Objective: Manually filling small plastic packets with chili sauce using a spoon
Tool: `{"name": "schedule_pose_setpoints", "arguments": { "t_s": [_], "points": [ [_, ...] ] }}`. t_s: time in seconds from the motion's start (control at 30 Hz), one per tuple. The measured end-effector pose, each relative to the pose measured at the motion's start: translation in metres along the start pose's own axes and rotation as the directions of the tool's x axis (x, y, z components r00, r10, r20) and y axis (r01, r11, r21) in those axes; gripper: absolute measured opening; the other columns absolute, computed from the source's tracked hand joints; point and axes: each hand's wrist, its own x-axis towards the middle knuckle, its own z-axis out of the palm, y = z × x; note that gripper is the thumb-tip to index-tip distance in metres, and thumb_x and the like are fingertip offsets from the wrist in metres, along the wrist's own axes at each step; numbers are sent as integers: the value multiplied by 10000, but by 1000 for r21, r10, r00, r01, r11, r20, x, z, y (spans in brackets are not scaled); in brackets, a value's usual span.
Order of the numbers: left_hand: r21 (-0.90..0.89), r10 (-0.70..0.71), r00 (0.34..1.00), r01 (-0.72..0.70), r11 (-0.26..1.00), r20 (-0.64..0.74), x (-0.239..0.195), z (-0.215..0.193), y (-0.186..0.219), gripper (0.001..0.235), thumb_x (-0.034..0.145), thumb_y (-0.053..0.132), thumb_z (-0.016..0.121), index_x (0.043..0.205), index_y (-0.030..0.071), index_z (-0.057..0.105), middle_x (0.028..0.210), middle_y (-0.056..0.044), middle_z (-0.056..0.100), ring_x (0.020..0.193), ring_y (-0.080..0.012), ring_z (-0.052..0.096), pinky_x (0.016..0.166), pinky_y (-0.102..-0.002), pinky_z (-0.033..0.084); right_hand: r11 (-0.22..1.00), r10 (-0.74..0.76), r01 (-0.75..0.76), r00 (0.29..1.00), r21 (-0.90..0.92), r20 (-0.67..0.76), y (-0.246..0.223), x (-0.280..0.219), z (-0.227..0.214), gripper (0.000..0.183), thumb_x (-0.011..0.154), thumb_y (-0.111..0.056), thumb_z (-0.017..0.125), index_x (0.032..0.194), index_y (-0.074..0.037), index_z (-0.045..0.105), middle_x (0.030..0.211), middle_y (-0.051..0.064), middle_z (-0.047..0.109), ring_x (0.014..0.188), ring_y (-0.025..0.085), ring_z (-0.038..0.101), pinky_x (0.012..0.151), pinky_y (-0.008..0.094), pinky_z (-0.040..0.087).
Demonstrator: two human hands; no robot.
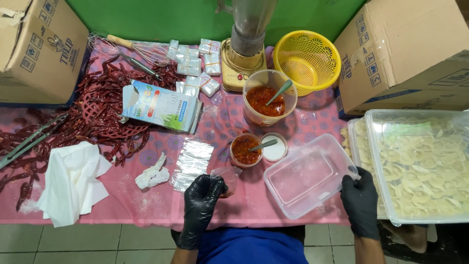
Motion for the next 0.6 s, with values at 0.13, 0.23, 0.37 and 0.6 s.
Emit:
{"name": "schedule_pose_setpoints", "arguments": {
  "t_s": [0.13, 0.23, 0.37, 0.6],
  "points": [
    [17, 3, 1000, -3, 1000, 23, 1, 0, 0, 70, 952, 99, 697, 921, 43, 724, 785, -90, 728, 739, -200, 720, 702, -344, 654, 929, 123, -102, 992, 355, -37, 24, -29, 9, 374, 1015, -150, 549, 1378, -66, 581, 773, 162, 613, 601, 245, 560, 613, 383, 473],
    [12, 8, 999, -8, 1000, 39, 1, 1, -2, 61, 953, 97, 693, 941, 46, 724, 802, -93, 729, 748, -200, 726, 703, -343, 663, 861, 159, -116, 986, 496, -46, 41, -35, 17, 353, 1040, -135, 547, 1378, -35, 517, 759, 196, 570, 551, 254, 518, 493, 380, 425],
    [-46, -49, 998, 50, 998, 33, 0, 6, 9, 132, 953, 148, 689, 900, 27, 696, 771, -115, 701, 723, -211, 713, 710, -406, 716, 785, 167, -96, 984, 611, -59, 69, -34, 33, 361, 1062, -131, 549, 1383, 9, 462, 702, 245, 551, 511, 303, 545, 454, 416, 462],
    [-67, -44, 999, 46, 997, 33, -2, 4, 7, 124, 949, 124, 691, 889, 15, 688, 769, -120, 692, 725, -217, 714, 727, -426, 727, 717, 218, -106, 973, 689, -77, 92, -16, 52, 485, 1067, -146, 581, 1496, -63, 370, 714, 222, 570, 597, 320, 618, 517, 427, 533]
  ]
}}
